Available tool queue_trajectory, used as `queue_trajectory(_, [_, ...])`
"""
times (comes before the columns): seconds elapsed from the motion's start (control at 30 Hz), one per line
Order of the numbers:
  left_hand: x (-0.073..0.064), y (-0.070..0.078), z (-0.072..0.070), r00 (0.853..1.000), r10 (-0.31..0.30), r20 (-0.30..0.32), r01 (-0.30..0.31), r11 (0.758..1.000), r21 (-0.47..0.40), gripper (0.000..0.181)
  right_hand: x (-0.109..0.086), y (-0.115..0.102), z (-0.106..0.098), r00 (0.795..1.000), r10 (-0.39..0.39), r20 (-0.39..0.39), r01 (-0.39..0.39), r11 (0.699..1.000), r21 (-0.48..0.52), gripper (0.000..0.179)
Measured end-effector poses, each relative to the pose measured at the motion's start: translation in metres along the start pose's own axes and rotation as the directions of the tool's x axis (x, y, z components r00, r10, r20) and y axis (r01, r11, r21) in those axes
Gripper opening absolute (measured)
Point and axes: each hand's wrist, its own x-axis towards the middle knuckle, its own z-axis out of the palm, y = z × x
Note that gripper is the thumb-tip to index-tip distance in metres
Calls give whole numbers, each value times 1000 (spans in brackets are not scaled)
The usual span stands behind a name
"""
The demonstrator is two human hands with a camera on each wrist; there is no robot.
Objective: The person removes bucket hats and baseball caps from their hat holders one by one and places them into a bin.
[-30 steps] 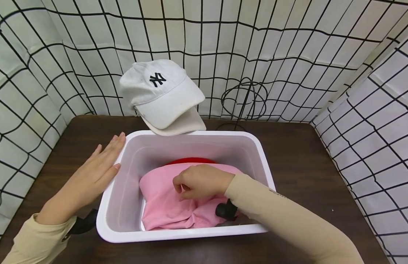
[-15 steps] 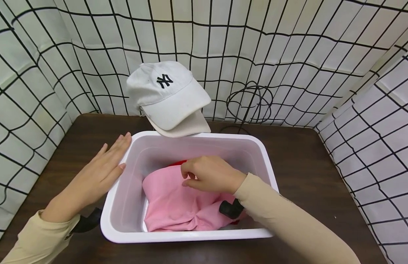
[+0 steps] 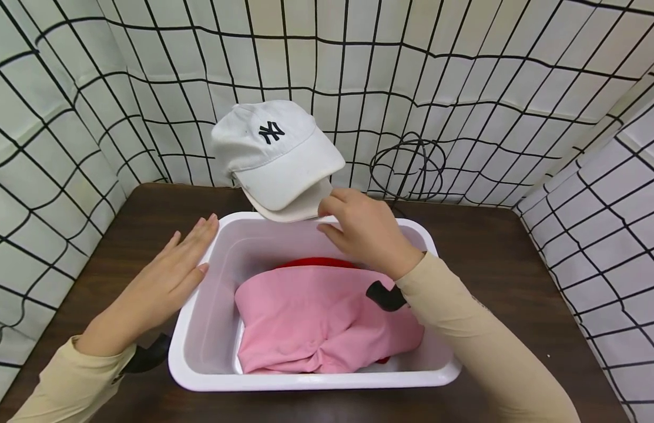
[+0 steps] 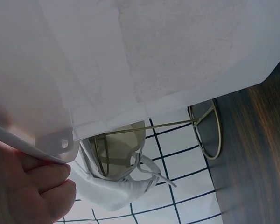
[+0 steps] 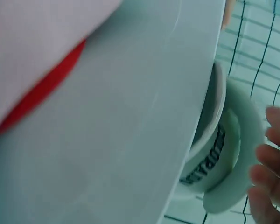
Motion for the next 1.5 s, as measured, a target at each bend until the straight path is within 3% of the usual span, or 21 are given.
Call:
queue_trajectory(0.2, [0,1,2,1000,4,1,-4,1000,2,60,15,12,-1,994,7,-110,-23,989,-149,11])
queue_trajectory(0.4, [1,2,2,1000,10,3,-10,1000,10,60,23,18,2,988,60,-142,-76,991,-114,17])
queue_trajectory(0.73, [2,2,1,1000,12,10,-12,999,30,61,38,28,6,987,62,-147,-76,993,-87,29])
queue_trajectory(1.07, [2,2,-1,1000,0,26,-2,999,40,61,45,33,14,988,39,-148,-57,991,-121,20])
queue_trajectory(1.23, [1,2,-1,1000,-2,26,1,999,43,61,46,33,16,984,-20,-175,-14,982,-186,15])
queue_trajectory(1.4, [0,1,-1,1000,-6,30,5,999,46,61,48,33,19,969,-129,-212,57,946,-319,9])
queue_trajectory(1.5, [0,0,-2,999,-8,32,7,999,47,61,48,33,20,962,-148,-231,68,944,-322,9])
